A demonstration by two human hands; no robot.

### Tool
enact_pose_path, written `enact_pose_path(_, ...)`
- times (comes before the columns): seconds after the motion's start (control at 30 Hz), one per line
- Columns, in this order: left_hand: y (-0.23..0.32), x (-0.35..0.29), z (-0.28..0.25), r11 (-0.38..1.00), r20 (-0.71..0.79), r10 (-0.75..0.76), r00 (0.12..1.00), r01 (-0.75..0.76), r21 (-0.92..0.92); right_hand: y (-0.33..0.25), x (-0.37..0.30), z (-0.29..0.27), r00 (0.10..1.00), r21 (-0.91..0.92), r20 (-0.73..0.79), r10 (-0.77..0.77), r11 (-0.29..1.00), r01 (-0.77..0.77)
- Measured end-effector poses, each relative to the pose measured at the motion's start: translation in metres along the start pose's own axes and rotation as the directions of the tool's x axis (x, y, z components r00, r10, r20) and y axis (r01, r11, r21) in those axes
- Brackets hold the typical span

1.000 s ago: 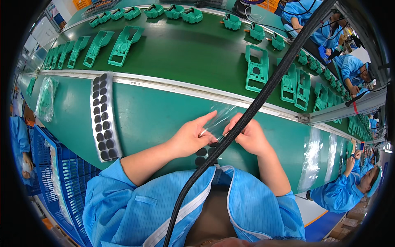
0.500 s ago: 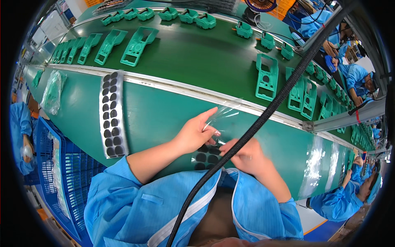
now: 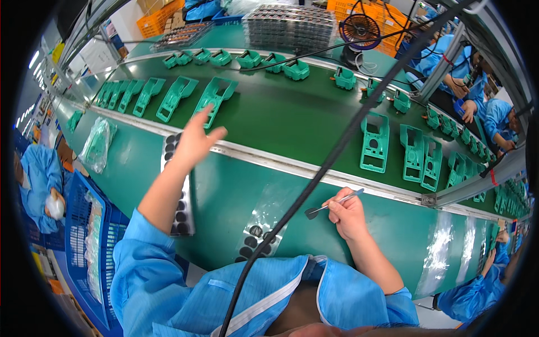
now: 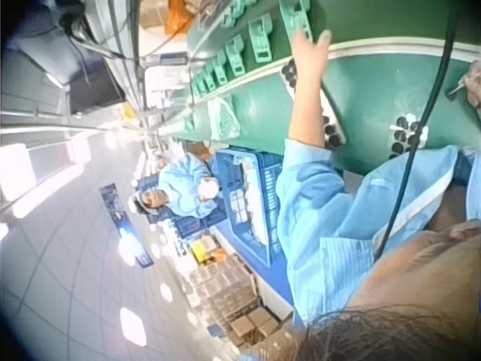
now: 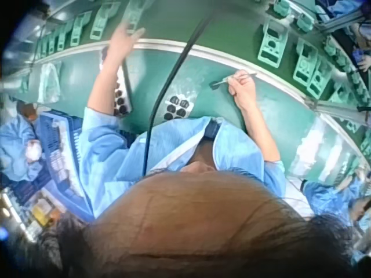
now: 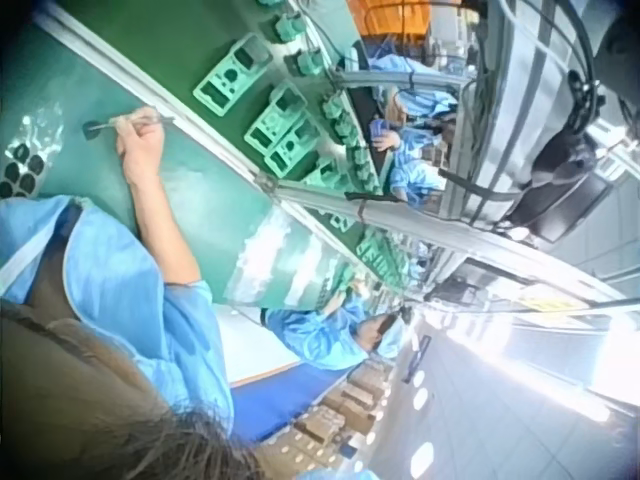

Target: The person installs black circular components into green plastic device housings by hand, taking the components from a component sheet and pressing them into the housings.

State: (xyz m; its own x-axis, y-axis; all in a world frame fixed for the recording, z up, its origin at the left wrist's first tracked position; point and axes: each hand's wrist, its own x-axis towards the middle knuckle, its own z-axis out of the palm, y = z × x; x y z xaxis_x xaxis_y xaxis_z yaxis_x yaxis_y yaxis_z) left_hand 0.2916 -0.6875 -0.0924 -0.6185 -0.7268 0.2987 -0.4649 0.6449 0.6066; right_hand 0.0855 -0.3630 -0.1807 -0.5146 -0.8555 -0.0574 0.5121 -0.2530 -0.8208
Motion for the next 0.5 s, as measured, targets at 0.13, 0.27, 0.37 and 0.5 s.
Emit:
enact_pose_path(0.13, -0.122, 0.066, 0.015, 0.968, -0.168, 0.005, 0.986, 0.038, 0.250, 0.002, 0.007, 0.008, 0.999, 0.049, 0.046, 0.011, 0.999, -0.014)
enact_pose_path(0.27, -0.106, 0.082, 0.070, 0.948, -0.122, -0.028, 0.992, 0.065, 0.313, 0.007, 0.012, 0.003, 0.998, 0.033, 0.050, 0.034, 0.999, -0.036)
enact_pose_path(0.37, -0.016, 0.072, 0.118, 0.934, -0.137, 0.108, 0.985, -0.054, 0.353, 0.005, 0.015, 0.003, 0.993, -0.009, 0.109, 0.039, 0.999, -0.038)
enact_pose_path(0.5, 0.101, 0.040, 0.169, 0.976, 0.063, 0.118, 0.991, -0.128, 0.175, 0.004, 0.012, 0.005, 0.992, 0.003, 0.113, 0.060, 0.998, -0.061)
